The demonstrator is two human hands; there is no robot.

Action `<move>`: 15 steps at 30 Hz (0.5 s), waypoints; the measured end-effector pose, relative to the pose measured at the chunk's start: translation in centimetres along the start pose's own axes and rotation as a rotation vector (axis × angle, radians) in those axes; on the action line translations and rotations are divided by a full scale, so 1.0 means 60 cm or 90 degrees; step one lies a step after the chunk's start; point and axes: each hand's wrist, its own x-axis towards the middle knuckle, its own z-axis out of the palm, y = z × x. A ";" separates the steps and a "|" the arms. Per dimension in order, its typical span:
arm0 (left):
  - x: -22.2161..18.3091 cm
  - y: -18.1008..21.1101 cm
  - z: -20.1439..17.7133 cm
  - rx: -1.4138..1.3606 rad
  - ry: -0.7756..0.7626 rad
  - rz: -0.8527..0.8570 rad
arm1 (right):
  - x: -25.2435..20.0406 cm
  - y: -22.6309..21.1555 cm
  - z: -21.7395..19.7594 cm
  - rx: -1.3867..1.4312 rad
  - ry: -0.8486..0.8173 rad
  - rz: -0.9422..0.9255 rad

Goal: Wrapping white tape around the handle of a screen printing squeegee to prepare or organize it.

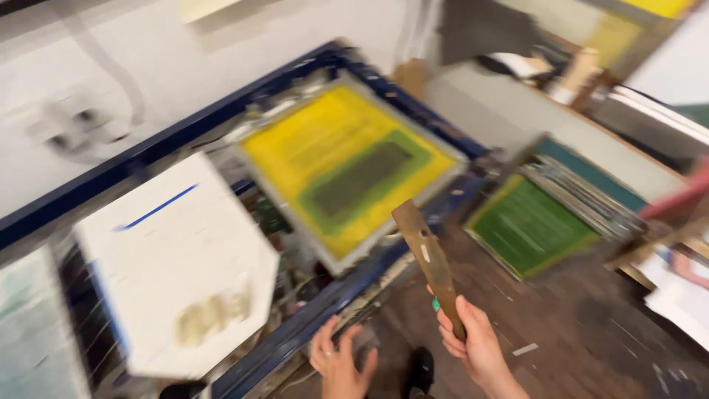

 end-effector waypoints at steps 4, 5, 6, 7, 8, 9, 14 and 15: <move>-0.004 0.152 0.030 -0.067 -0.315 -0.045 | -0.039 0.009 -0.148 0.029 0.078 -0.120; -0.008 0.182 0.043 -0.084 -0.315 0.008 | -0.046 0.009 -0.187 0.005 0.114 -0.155; -0.002 0.216 0.065 -0.103 -0.303 0.062 | -0.041 0.004 -0.229 -0.022 0.143 -0.198; -0.005 0.230 0.107 -0.108 -0.302 0.074 | -0.039 -0.001 -0.270 -0.022 0.148 -0.209; -0.012 0.247 0.146 -0.088 -0.259 0.136 | -0.040 -0.008 -0.313 -0.019 0.160 -0.227; -0.017 0.264 0.185 -0.069 -0.216 0.197 | -0.040 -0.016 -0.355 -0.016 0.172 -0.246; 0.024 0.449 0.266 -0.084 -0.387 0.121 | -0.049 -0.149 -0.513 -0.051 0.175 -0.287; 0.045 0.490 0.272 -0.099 -0.467 0.067 | -0.045 -0.179 -0.536 -0.062 0.172 -0.299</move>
